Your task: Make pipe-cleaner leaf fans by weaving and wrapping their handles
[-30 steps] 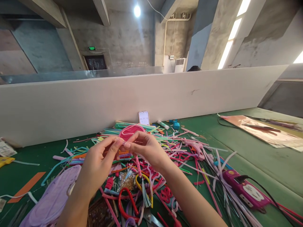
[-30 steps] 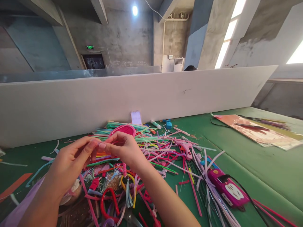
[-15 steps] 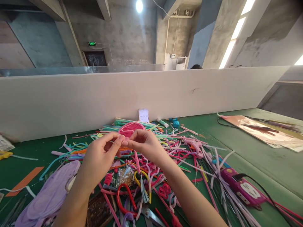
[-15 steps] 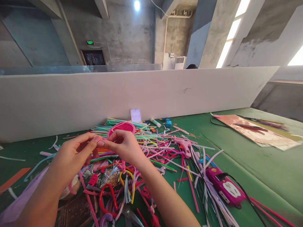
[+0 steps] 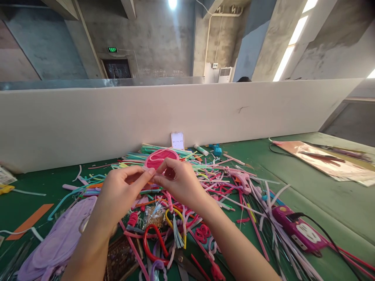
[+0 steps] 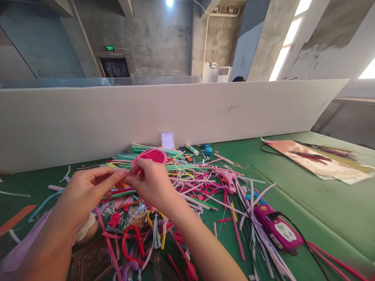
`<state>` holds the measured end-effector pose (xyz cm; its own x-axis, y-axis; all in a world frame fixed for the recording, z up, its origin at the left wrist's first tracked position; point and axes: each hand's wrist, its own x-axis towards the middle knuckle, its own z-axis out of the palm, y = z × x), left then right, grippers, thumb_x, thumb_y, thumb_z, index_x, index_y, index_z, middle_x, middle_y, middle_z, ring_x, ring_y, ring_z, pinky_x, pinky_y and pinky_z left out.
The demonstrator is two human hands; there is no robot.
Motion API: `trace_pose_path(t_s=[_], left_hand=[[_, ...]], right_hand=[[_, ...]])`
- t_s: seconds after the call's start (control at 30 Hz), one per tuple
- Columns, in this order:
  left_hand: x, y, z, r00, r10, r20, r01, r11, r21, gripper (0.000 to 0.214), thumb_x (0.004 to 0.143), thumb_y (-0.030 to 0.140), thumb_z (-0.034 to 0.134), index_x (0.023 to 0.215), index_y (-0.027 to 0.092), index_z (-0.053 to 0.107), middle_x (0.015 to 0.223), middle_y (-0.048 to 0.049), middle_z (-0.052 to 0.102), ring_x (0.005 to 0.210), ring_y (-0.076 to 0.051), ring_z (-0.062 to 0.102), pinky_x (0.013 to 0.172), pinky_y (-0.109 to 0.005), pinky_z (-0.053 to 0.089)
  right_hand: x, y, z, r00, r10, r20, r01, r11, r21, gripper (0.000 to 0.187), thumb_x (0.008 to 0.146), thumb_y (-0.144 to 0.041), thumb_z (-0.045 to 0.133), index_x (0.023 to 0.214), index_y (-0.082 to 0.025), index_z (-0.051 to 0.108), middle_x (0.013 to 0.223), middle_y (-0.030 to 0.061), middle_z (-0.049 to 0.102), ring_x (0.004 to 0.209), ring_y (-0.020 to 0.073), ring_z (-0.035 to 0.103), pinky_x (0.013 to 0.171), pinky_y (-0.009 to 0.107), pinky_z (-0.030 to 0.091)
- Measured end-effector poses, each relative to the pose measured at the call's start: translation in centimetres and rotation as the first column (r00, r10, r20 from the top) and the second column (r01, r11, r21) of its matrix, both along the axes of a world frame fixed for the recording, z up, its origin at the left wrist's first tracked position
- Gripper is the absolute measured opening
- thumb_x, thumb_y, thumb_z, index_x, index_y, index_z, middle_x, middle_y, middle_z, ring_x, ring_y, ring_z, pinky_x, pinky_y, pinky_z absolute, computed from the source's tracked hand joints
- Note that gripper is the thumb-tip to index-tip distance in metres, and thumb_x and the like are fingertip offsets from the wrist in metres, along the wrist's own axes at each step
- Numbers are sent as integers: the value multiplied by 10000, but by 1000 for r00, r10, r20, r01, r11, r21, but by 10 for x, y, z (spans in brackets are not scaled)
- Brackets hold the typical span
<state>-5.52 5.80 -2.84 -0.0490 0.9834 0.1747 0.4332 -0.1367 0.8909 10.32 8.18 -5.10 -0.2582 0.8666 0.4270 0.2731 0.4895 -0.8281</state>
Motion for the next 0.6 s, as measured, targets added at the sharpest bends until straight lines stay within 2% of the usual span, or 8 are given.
trace_pose_path(t_s=[0.1,0.23,0.3,0.37,0.47,0.53,0.6], left_hand=[[0,1,2,999,20,39,-18,999,-43,336,695,532,734,739,200,760,765,-45,758,744,-226,697,532,-241,535],[-3,3,-2,999,2,48,1,998,-61,383,720,554,712,810,185,758,801,-55,757,805,-240,704,595,-266,561],[-4,4,-6,1000,4,-13,-5,1000,-28,425,770,584,654,877,184,750,783,-50,747,782,-239,704,607,-279,556],[-4,5,-9,988,-7,-152,12,1000,29,452,831,592,569,948,188,736,757,-45,739,739,-238,701,596,-287,536],[0,6,-12,911,-3,-413,59,991,123,388,896,501,497,1017,197,707,776,-45,743,655,-223,678,579,-291,488],[4,7,-13,833,66,-549,57,977,204,312,920,410,481,992,191,692,822,-57,746,669,-225,675,601,-295,464],[9,6,-14,722,166,-671,45,957,285,285,946,330,436,946,180,678,870,-79,739,732,-243,681,603,-299,437]], right_hand=[[1,-1,1,998,55,-6,-55,997,-53,148,822,-270,692,746,-175,607,549,-65,497,502,77,399,468,218,278],[0,1,0,998,53,-34,-54,998,-34,197,834,-328,687,740,-172,612,575,-55,520,519,81,415,486,224,301],[-1,3,-1,999,12,-36,-12,1000,-17,202,840,-339,676,738,-176,612,591,-46,548,522,83,428,501,226,319],[-1,6,-4,998,-59,-11,59,998,14,174,852,-316,658,749,-180,625,626,-30,596,531,89,451,522,230,339],[-1,10,-10,986,-155,64,147,982,121,106,856,-251,646,776,-182,652,680,-4,658,556,103,499,564,240,367],[-1,12,-15,972,-199,124,170,963,210,88,867,-236,637,806,-180,668,703,13,681,588,119,537,596,249,384],[-2,15,-19,956,-237,171,184,942,279,108,892,-238,612,835,-173,678,736,33,702,624,137,572,619,257,395]])
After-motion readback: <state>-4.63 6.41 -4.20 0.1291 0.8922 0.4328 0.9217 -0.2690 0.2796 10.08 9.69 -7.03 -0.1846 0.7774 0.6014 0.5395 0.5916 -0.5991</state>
